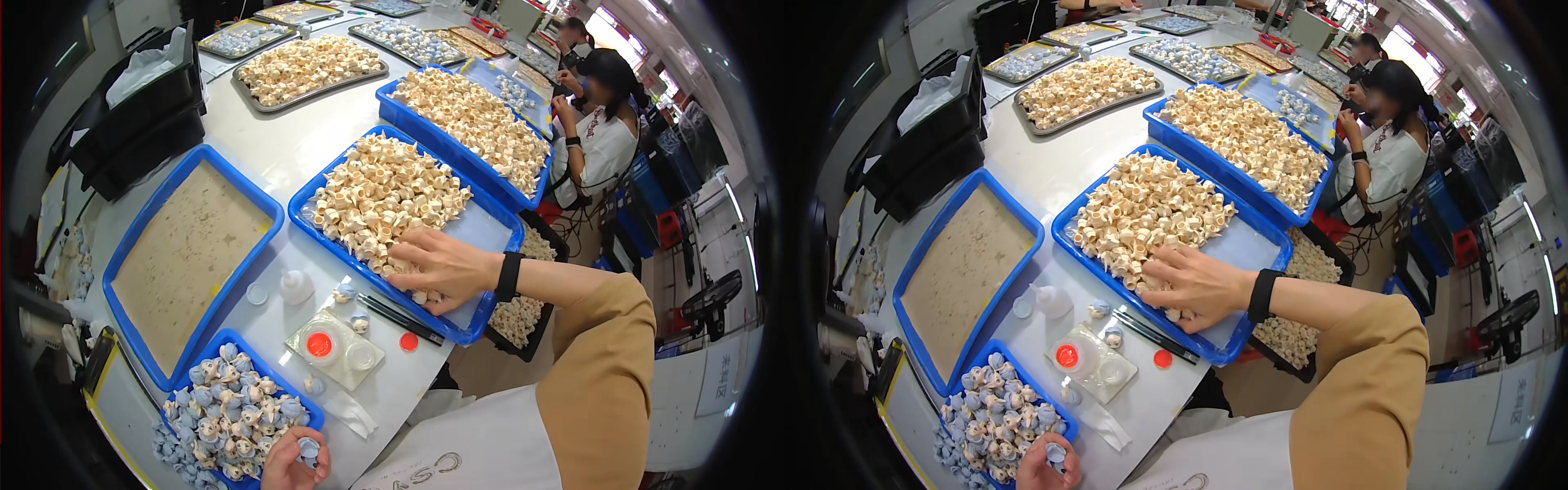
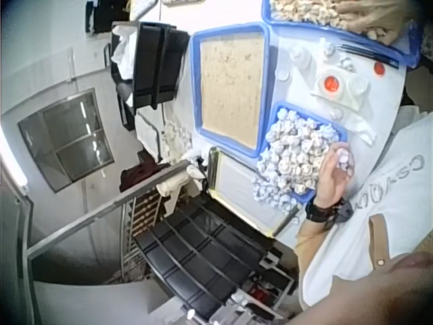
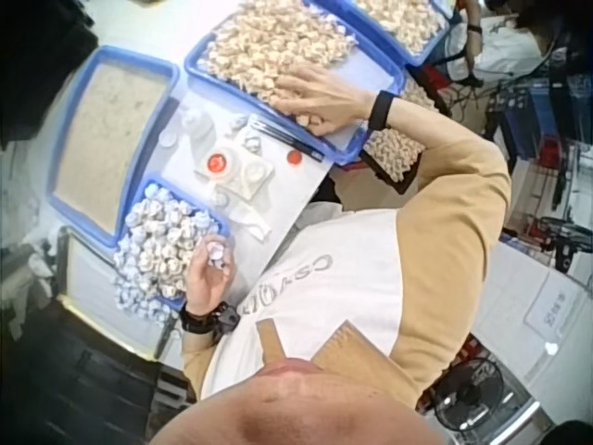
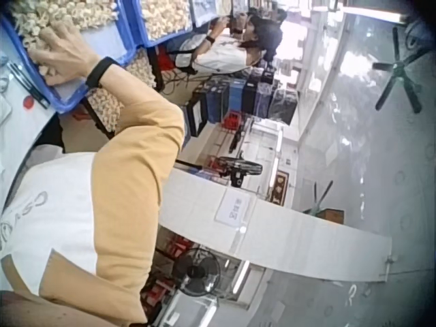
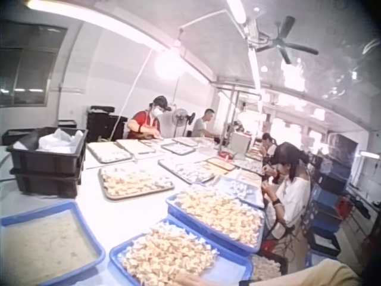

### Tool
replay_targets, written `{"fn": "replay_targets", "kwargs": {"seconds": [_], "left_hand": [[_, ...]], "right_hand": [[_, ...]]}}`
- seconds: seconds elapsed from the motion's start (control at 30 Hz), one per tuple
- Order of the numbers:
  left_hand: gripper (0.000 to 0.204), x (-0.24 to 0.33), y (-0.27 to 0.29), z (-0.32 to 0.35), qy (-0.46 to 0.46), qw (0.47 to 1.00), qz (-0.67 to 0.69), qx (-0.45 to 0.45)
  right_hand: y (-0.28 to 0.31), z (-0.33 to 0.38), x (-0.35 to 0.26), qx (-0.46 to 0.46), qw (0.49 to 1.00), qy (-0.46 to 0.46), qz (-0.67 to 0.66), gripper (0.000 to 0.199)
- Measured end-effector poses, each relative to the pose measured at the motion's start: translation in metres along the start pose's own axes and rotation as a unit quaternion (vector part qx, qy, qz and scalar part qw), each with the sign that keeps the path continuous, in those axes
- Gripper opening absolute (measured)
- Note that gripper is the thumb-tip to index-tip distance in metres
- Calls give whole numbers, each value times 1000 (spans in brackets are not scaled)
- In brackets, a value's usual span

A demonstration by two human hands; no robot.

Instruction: The person assembles small figurines by hand in a workshop setting. They pick up a figurine head and a body part, apply a small amount of adhesive from a squeeze bottle, and join the two pieces together. The completed figurines are placed into a blue tray, while the person continues to work through a batch of parts.

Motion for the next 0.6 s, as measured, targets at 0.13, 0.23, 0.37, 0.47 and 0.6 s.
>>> {"fn": "replay_targets", "kwargs": {"seconds": [0.13, 0.23, 0.37, 0.47, 0.6], "left_hand": [[31, 0, 0, -1, 0, 1000, 3, -7], [31, -1, 1, -2, 3, 1000, 10, -2], [30, -2, 1, -3, 3, 1000, 18, 3], [30, -1, 0, -4, 4, 1000, 18, -5], [30, 0, -1, -4, 7, 1000, 21, -10]], "right_hand": [[-2, -2, 4, 8, 1000, 8, -19, 55], [-2, -2, 6, 54, 998, 2, -30, 52], [-1, -3, 7, 99, 995, 2, -24, 50], [-2, -4, 9, 94, 995, -9, -31, 50], [-4, -3, 7, 79, 996, -19, -22, 50]]}}
Point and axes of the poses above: each hand's wrist, its own z-axis away from the middle knuckle, its own y-axis out of the back of the hand, x = y × z, the point moved 5 cm from there along -z, towards the middle knuckle, and after that the axes turned 9 degrees about -x, right-handed, at the moved point
